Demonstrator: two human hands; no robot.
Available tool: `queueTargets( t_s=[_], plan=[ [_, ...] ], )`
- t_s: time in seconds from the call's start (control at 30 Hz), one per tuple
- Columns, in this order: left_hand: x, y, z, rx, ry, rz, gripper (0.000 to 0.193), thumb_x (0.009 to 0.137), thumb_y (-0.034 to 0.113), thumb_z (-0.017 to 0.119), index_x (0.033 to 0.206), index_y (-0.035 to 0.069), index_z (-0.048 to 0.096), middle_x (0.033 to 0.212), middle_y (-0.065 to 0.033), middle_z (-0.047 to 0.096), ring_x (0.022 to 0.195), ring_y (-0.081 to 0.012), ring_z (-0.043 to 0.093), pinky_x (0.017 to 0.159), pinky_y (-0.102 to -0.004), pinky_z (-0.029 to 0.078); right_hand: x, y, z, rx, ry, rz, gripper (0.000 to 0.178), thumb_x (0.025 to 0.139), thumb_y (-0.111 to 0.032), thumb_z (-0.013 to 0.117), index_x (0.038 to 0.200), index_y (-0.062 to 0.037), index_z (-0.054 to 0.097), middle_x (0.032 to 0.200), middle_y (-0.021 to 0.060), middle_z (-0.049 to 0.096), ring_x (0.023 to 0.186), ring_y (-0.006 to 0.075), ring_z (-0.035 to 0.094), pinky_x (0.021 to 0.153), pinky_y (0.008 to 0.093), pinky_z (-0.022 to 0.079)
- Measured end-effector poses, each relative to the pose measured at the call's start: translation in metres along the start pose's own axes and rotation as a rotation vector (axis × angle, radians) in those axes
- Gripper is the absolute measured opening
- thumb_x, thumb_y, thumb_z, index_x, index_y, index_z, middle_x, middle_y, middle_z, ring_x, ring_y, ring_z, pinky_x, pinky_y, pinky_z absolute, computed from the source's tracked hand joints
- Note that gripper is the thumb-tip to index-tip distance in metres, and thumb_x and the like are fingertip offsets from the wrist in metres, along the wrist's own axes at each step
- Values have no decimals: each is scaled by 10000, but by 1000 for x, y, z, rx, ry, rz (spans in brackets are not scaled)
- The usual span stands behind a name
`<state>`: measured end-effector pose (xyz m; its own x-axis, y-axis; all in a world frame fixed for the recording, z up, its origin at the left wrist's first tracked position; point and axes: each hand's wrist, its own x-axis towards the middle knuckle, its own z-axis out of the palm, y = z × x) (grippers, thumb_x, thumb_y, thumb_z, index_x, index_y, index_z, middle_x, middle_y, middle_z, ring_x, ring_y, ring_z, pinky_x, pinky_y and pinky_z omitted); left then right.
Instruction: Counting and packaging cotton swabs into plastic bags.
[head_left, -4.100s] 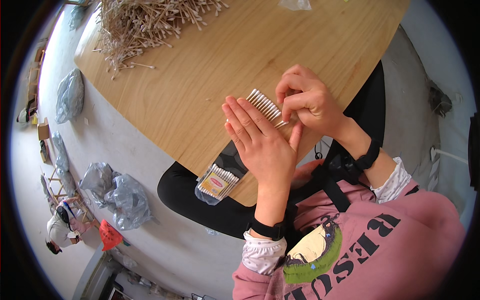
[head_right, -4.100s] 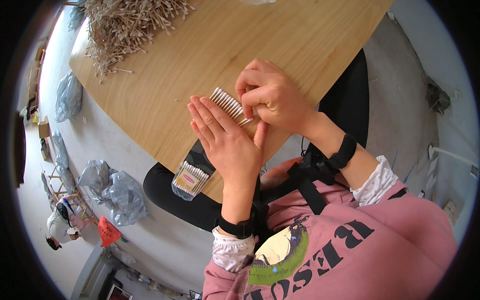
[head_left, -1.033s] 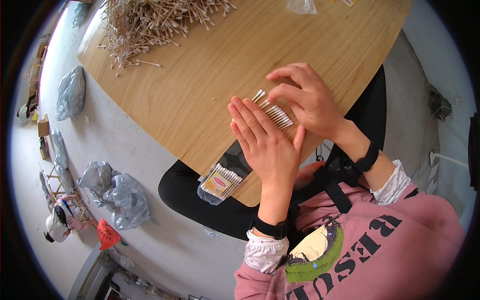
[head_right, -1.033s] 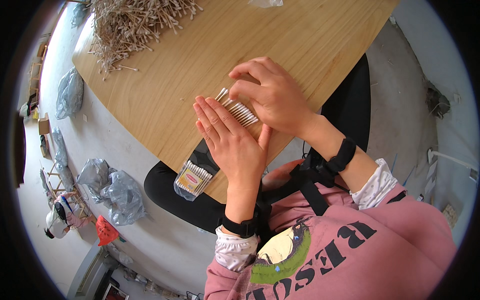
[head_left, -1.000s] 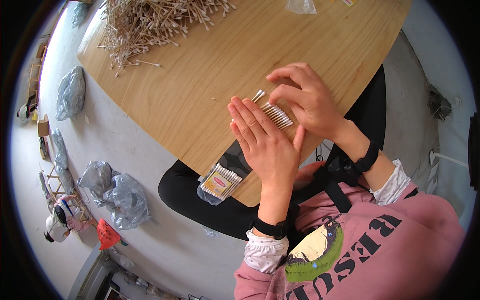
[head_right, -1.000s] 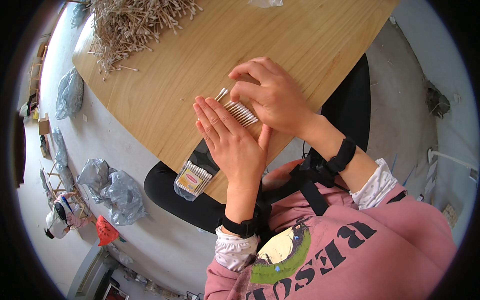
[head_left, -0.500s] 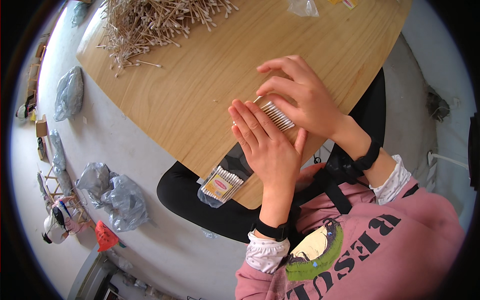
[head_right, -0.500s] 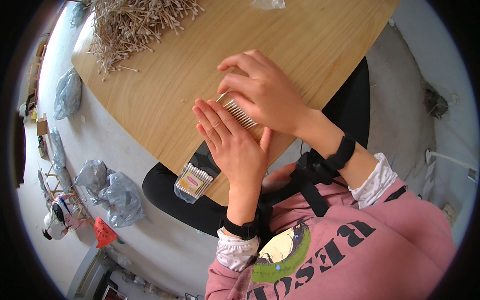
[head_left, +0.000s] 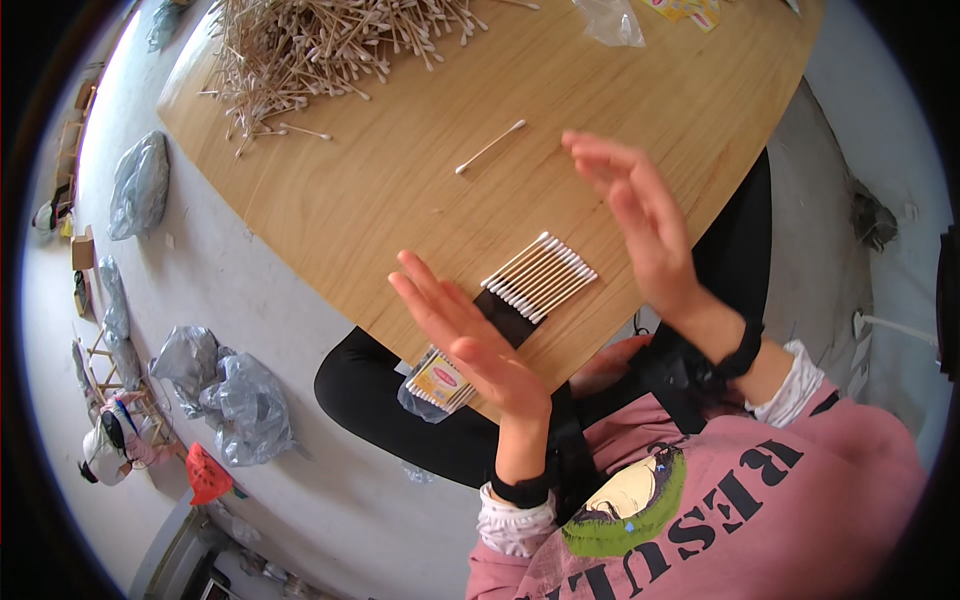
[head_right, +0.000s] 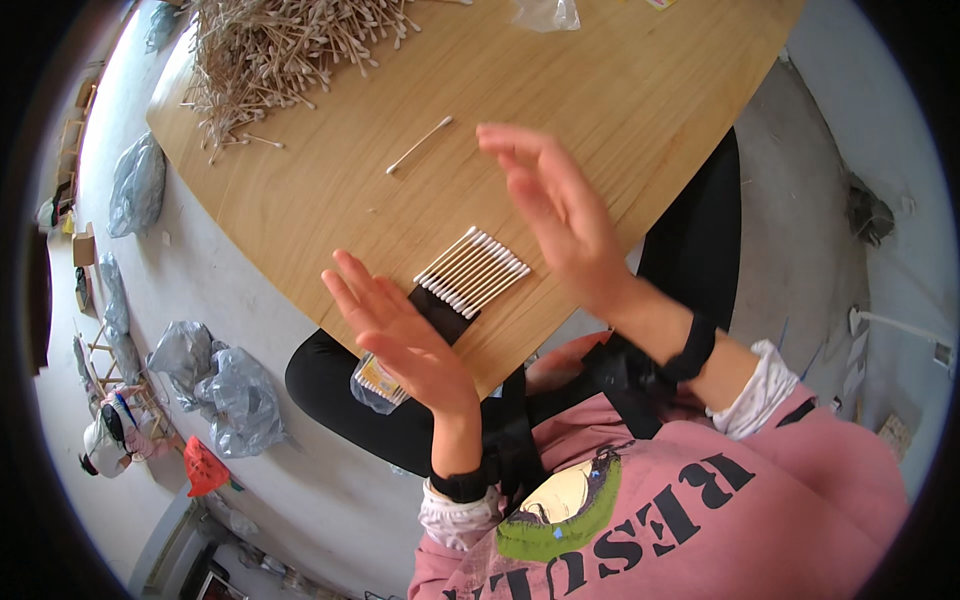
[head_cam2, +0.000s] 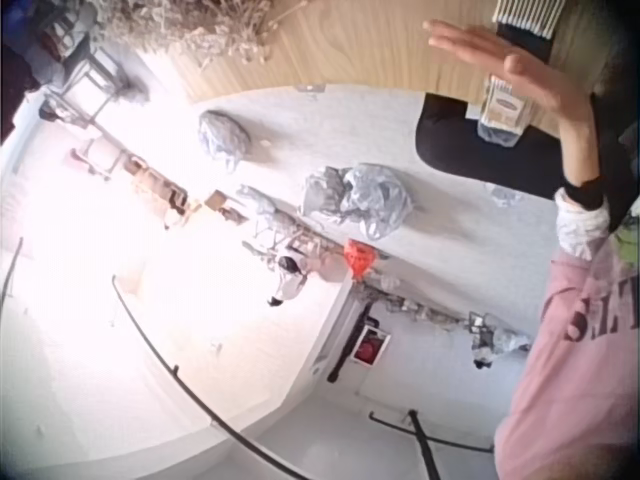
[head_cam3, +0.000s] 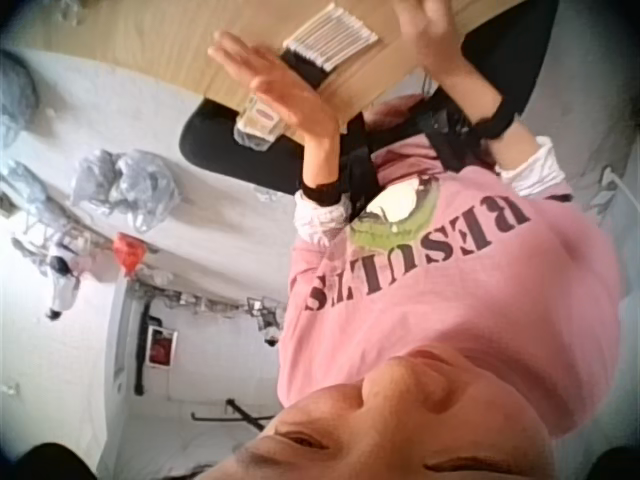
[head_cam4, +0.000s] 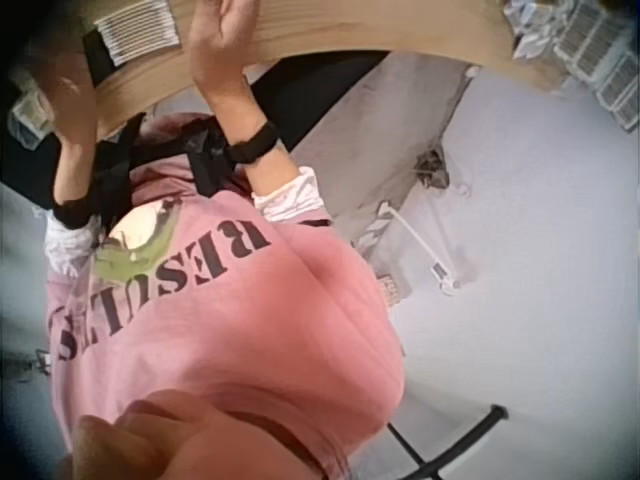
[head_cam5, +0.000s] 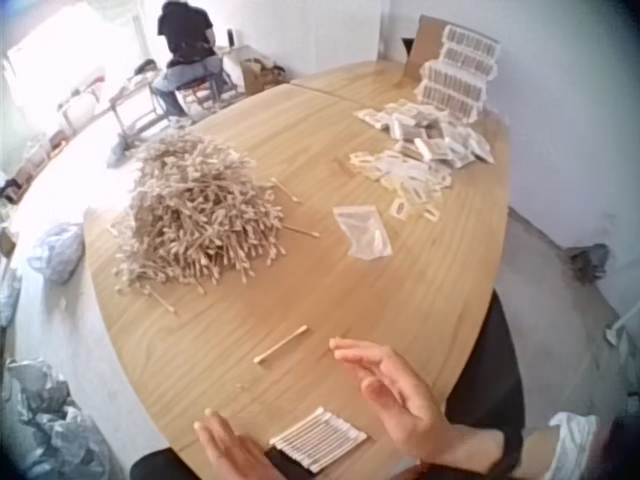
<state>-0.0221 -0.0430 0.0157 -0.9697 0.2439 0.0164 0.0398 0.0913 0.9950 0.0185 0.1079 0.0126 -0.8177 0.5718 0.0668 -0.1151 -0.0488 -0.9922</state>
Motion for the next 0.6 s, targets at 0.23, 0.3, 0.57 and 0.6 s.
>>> queueTargets(
  t_s=[0.23,0.3,0.57,0.6],
  plan=[
    [-15,2,15,-308,74,-83,828,1023,640,264,1592,61,102,1648,-181,150,1543,-267,92,1238,-402,37,-26,3,33,88,-126,114,532,1084,-374,372,1426,33,401,1517,210,392,1457,270,337,1212,399,240],
    [-17,1,11,-299,131,-53,809,1031,620,282,1590,61,108,1643,-184,163,1540,-271,107,1238,-396,50,-20,6,29,-19,-116,52,489,1071,-327,423,1427,9,418,1506,183,418,1443,275,363,1199,411,262],
    [-26,-3,24,-379,233,-5,760,1052,537,323,1575,25,119,1631,-186,189,1533,-270,133,1240,-406,87,2,20,49,-1182,-337,-382,530,969,-159,520,1472,-30,413,1559,133,379,1491,279,282,1225,452,226],
    [-25,-4,26,-387,232,6,752,1054,523,330,1574,23,118,1630,-188,190,1532,-271,137,1240,-408,95,2,19,49,-1185,-340,-385,530,969,-159,520,1472,-30,413,1559,133,379,1491,279,282,1225,452,226]
  ],
)
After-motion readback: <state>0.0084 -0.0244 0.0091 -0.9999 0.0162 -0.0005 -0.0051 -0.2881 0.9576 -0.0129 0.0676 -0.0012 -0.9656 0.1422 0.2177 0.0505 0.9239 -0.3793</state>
